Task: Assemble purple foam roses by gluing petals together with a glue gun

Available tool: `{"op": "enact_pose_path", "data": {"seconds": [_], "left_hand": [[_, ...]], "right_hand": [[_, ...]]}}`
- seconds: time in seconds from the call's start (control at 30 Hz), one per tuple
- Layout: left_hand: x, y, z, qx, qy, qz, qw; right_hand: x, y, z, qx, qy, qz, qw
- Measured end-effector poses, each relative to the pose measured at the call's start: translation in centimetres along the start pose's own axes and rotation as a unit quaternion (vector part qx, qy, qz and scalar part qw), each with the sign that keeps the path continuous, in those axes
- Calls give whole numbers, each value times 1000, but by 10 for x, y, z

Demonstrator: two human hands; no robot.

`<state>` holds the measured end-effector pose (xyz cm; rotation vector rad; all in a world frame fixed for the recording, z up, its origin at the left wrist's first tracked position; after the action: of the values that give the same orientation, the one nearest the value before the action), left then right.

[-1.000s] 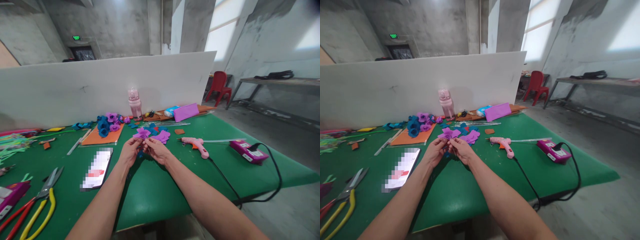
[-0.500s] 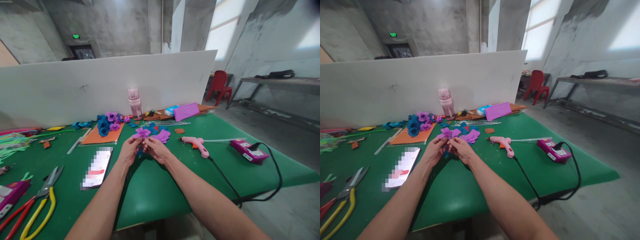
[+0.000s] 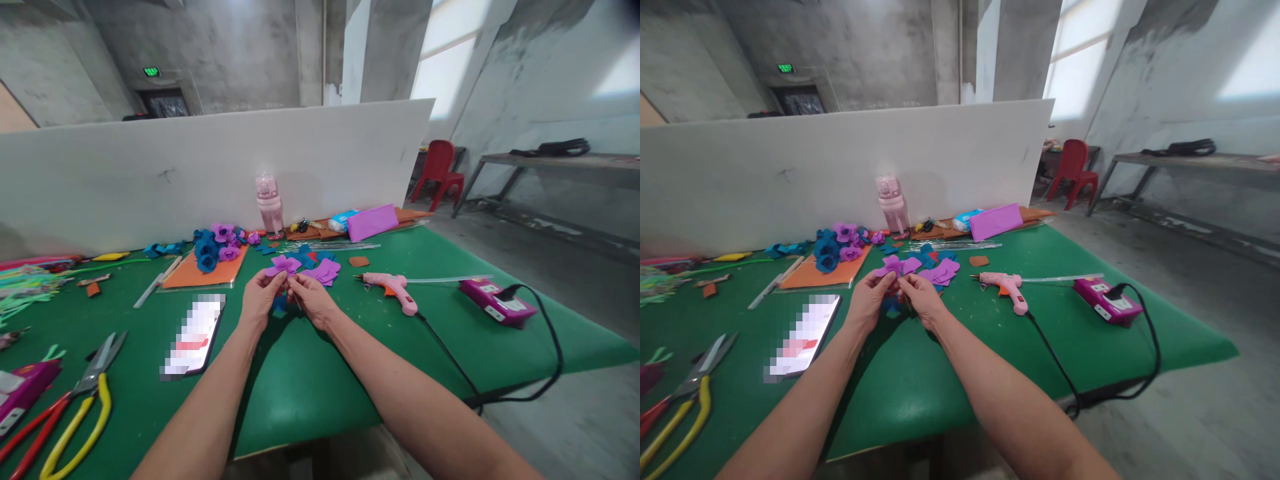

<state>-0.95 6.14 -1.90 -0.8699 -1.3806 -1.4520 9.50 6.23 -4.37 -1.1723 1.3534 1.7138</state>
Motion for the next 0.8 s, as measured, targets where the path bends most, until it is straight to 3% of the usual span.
{"op": "enact_pose_path", "data": {"seconds": [0.33, 0.53, 0.8], "left_hand": [[1, 0, 2, -16, 4, 42, 999], [-1, 3, 1, -37, -7, 33, 999], [-5, 1, 0, -22, -29, 21, 999]], "right_hand": [[-7, 0, -4, 18, 44, 91, 995], [-8, 2, -3, 17, 8, 54, 998], [-7, 1, -2, 7, -36, -40, 999]]}}
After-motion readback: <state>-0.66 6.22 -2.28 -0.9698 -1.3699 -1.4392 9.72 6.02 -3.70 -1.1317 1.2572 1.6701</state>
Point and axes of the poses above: each hand's wrist, its own z-axis towards the middle knuckle, its own y-axis out of the palm, x = y × z, the point moved 6 cm from there along z, towards the middle knuckle, and after that the axes turned 9 degrees about -z, right-handed, at the moved point
